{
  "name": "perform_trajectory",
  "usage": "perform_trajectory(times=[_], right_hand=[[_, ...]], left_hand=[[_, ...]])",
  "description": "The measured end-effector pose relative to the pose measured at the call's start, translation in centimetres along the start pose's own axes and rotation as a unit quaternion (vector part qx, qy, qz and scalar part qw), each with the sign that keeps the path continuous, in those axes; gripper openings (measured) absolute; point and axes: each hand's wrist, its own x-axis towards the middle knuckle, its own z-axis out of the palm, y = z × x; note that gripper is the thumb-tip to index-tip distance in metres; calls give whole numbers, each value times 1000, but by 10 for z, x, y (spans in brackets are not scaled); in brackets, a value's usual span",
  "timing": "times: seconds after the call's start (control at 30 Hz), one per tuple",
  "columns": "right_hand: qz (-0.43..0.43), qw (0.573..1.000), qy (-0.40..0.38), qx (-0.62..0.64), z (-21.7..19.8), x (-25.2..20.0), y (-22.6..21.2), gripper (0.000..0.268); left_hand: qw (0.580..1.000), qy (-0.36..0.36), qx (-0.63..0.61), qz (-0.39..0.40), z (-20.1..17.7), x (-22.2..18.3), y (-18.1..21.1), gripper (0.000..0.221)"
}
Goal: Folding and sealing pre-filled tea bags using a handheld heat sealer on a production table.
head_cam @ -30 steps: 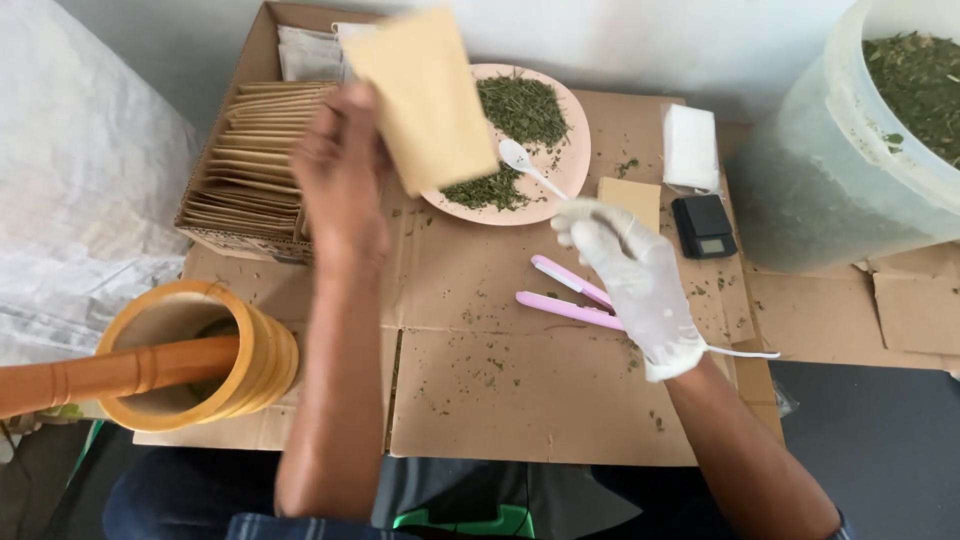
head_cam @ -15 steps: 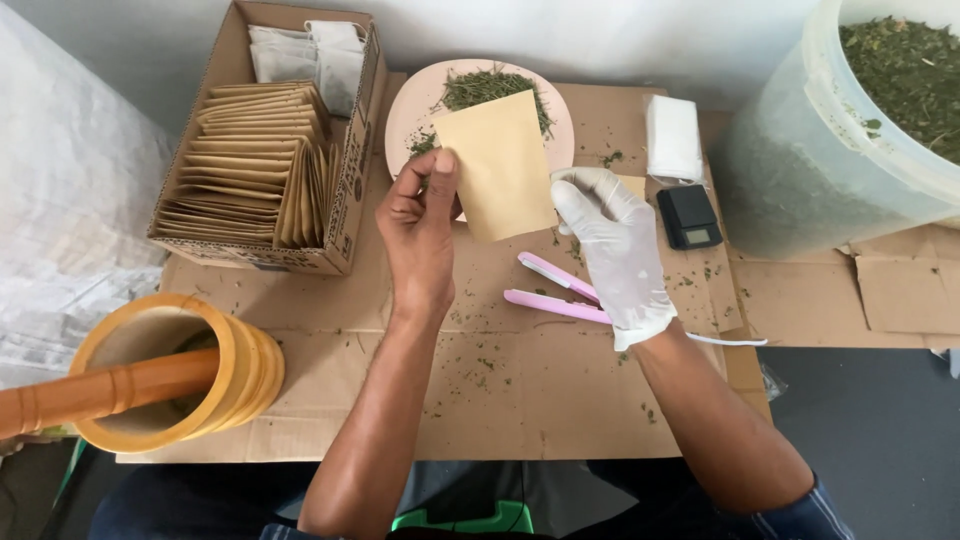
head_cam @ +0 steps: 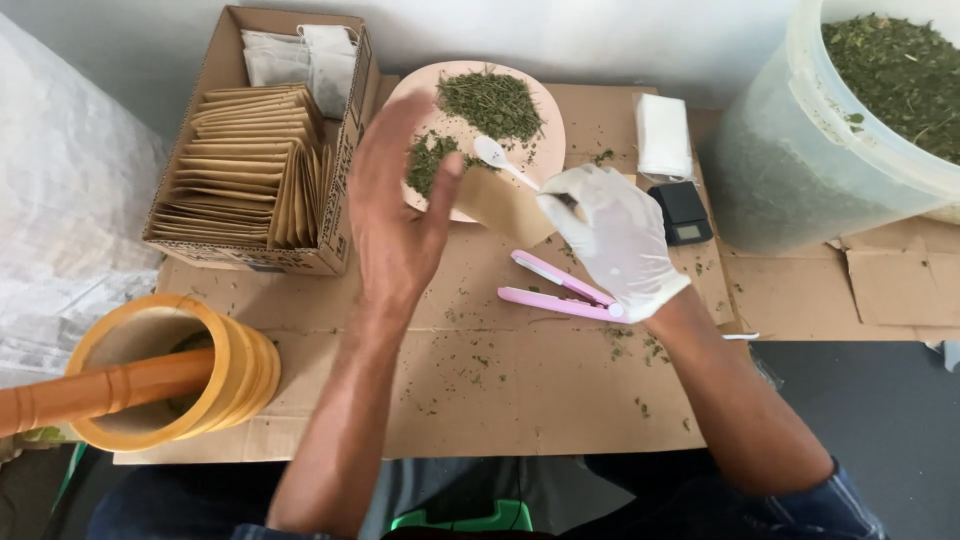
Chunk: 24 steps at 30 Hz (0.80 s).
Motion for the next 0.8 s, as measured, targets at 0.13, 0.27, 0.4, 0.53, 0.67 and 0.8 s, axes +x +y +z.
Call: perform_trajectory(times=[0.13,0.27,0.4,0.53,0.67,0.8], right_hand=[[-123,979,15,-162,15,5,18,12],[-186,963,68,-184,21,5,18,14],[-213,958,53,-186,22,8,21,20],[-219,958,38,-182,15,9,10,20],[-193,970,28,-146,14,6,6,12],[-24,987,-70,-145,-32,11,-34,36]], left_hand=[[957,-192,171,135,-12,26,20,40],[889,-365,262,89,2,29,24,24],[860,-415,286,82,4,34,27,18],[850,-433,291,78,4,42,30,8],[834,-456,295,102,3,52,19,4],[839,-465,276,55,-19,98,1,24]])
